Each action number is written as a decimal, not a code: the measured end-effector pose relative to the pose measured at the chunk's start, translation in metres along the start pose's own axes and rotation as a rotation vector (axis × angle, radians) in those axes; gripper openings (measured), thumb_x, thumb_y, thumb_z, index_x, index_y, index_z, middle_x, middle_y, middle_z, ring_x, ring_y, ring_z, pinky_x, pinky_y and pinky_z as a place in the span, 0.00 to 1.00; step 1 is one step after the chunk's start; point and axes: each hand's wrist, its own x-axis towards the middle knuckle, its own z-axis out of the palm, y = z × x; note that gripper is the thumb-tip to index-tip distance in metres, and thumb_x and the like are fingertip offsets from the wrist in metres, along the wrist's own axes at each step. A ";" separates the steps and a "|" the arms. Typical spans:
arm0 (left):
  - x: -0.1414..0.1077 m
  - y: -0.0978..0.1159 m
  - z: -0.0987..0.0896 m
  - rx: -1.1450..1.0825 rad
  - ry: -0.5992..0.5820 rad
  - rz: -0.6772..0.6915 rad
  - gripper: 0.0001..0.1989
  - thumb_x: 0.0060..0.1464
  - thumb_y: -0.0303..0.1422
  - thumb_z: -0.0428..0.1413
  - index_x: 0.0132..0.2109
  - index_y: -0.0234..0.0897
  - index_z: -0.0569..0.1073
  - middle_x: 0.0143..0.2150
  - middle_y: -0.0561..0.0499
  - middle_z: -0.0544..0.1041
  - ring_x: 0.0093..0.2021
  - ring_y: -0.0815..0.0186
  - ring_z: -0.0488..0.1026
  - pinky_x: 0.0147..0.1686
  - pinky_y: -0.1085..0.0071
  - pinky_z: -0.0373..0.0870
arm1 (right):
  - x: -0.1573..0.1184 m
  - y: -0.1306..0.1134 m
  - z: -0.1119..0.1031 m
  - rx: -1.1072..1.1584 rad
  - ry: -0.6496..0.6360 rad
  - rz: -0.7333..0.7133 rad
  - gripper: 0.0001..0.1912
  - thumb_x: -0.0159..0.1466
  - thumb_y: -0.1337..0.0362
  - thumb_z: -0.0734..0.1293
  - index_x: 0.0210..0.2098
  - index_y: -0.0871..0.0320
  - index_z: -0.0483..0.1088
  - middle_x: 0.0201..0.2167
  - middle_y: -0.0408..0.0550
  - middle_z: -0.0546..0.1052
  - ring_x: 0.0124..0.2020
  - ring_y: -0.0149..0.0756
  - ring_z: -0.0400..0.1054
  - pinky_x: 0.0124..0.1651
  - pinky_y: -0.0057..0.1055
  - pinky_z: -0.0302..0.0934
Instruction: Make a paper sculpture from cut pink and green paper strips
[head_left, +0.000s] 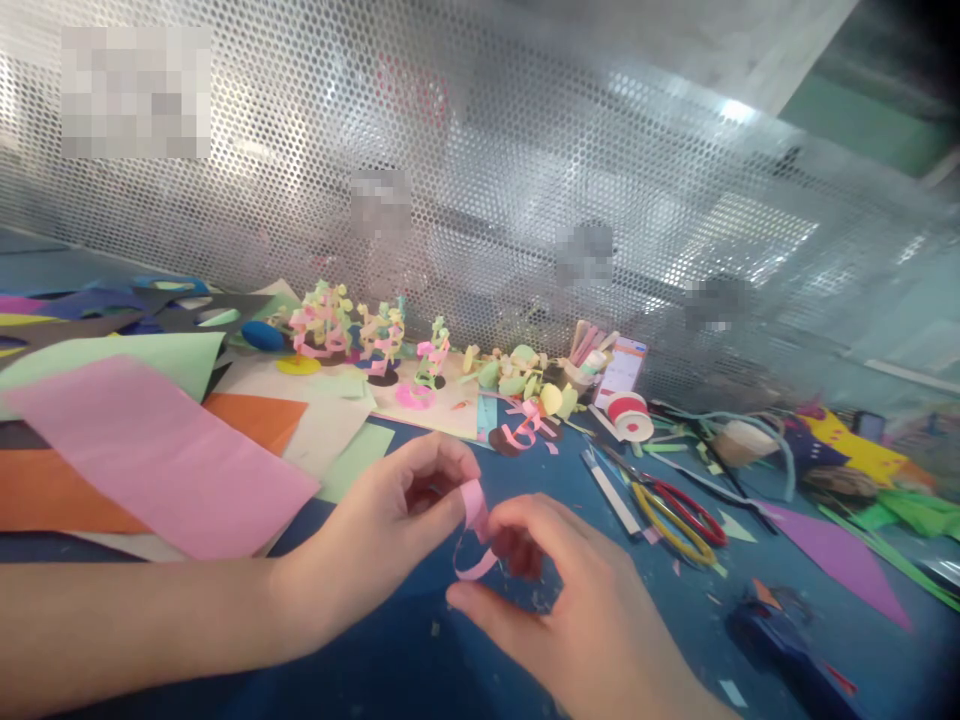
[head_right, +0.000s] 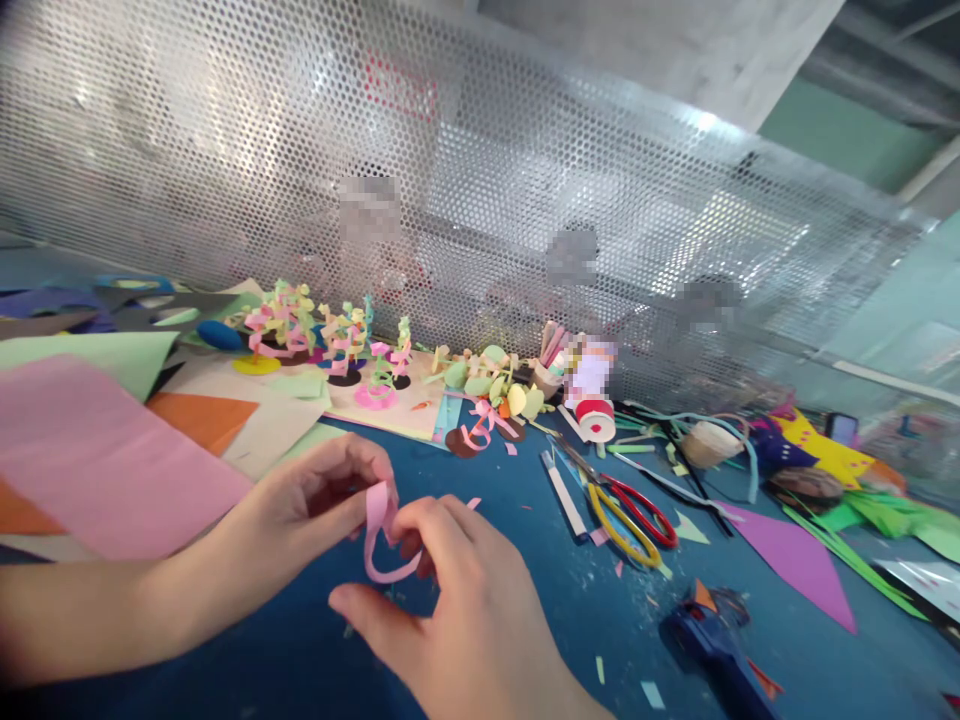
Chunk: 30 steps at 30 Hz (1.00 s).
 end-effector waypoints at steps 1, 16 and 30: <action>-0.001 0.001 0.001 0.005 0.004 0.004 0.02 0.54 0.29 0.52 0.35 0.37 0.65 0.29 0.55 0.69 0.29 0.71 0.69 0.30 0.75 0.68 | -0.001 0.002 0.002 -0.082 0.032 -0.067 0.14 0.53 0.53 0.70 0.30 0.55 0.66 0.23 0.42 0.71 0.25 0.32 0.66 0.27 0.27 0.59; 0.002 -0.003 0.001 0.051 -0.007 0.008 0.03 0.54 0.32 0.52 0.36 0.38 0.68 0.31 0.54 0.73 0.31 0.69 0.72 0.32 0.74 0.70 | 0.006 0.000 -0.007 0.235 -0.197 0.276 0.09 0.61 0.61 0.61 0.28 0.57 0.68 0.20 0.41 0.72 0.20 0.28 0.64 0.24 0.23 0.56; -0.003 -0.007 0.008 -0.178 -0.156 -0.058 0.04 0.55 0.29 0.53 0.38 0.38 0.64 0.26 0.56 0.69 0.29 0.71 0.67 0.34 0.72 0.64 | 0.013 0.004 -0.005 0.430 -0.161 0.444 0.17 0.62 0.54 0.61 0.22 0.59 0.64 0.18 0.38 0.61 0.21 0.25 0.52 0.22 0.23 0.48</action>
